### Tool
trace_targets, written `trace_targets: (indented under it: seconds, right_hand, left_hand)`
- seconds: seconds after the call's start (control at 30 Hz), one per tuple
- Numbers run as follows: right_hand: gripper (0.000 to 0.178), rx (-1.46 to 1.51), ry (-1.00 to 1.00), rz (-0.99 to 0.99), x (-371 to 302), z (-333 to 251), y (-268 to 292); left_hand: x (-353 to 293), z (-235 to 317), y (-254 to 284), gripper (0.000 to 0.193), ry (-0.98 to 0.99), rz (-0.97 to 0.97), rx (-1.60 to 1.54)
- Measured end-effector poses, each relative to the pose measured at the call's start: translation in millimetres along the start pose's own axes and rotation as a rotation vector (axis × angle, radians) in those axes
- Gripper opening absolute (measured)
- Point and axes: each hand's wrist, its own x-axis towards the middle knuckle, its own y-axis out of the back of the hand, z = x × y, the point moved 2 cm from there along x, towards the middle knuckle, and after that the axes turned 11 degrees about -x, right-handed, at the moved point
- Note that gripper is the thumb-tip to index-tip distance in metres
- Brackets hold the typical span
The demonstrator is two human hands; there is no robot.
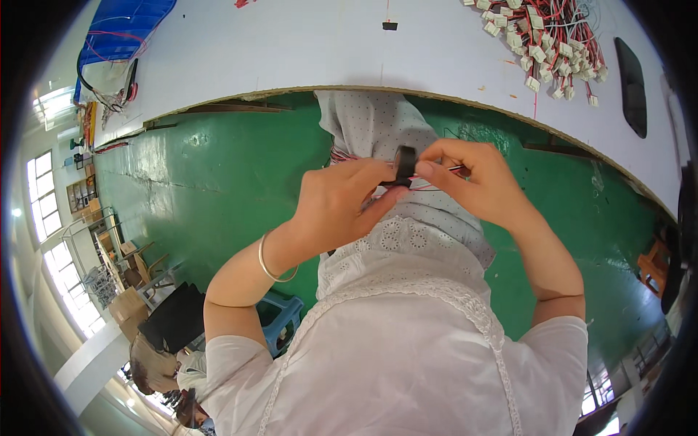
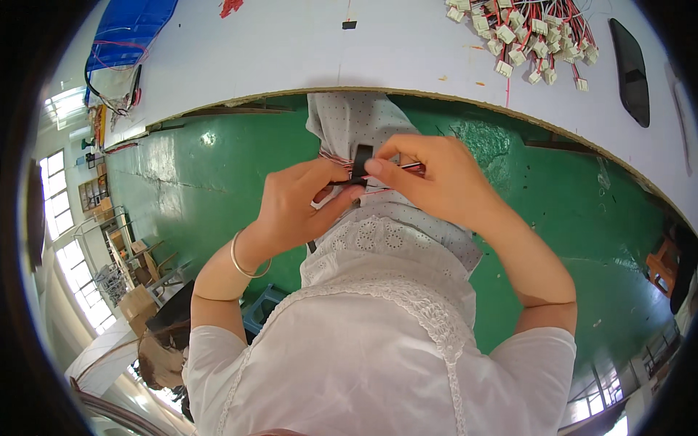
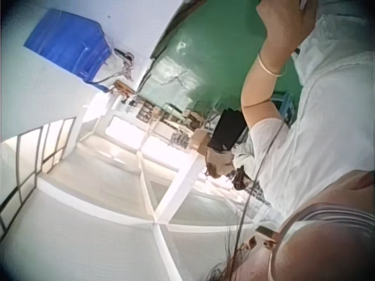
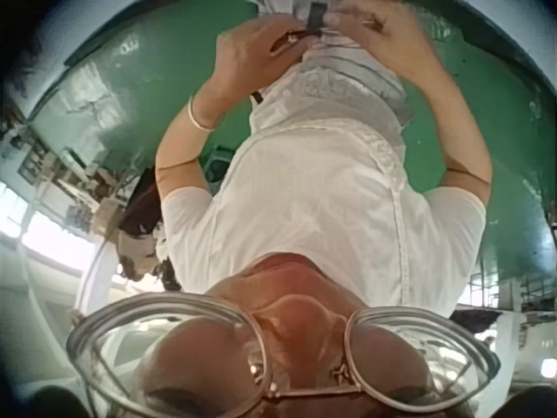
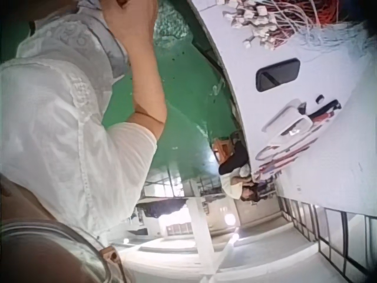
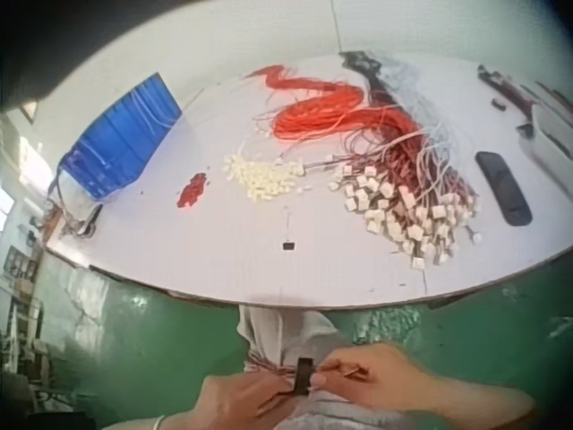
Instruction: The person is assembling wiring harnesses by attaching connectors to wire ends and wrapping wire bundles with tape.
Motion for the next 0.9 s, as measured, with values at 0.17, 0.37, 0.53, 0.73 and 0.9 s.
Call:
trace_targets:
  seconds: [0.17, 0.37, 0.53, 0.73, 0.9]
  right_hand:
    - [0.022, 0.111, -0.276, -0.097, 14, 6, -14]
    - [0.021, 0.785, -0.269, -0.090, 3, 8, -30]
    - [0.022, 0.428, 0.247, -0.434, -14, 33, -6]
    - [0.025, 0.105, 0.456, -0.298, -21, 20, -2]
    - [0.025, 0.194, -0.070, -0.004, -12, 6, -10]
  left_hand:
    - [-7, -5, -10, 0.017, -0.368, 0.074, 0.482]
    - [-23, -29, -19, 0.006, 0.010, 0.094, -0.275]
    - [-36, -40, -11, 0.016, 0.760, -0.316, -1.498]
    - [-26, -21, -15, 0.016, 0.787, -0.190, -0.946]
    - [-11, -15, -11, 0.012, -0.281, 0.153, 0.188]
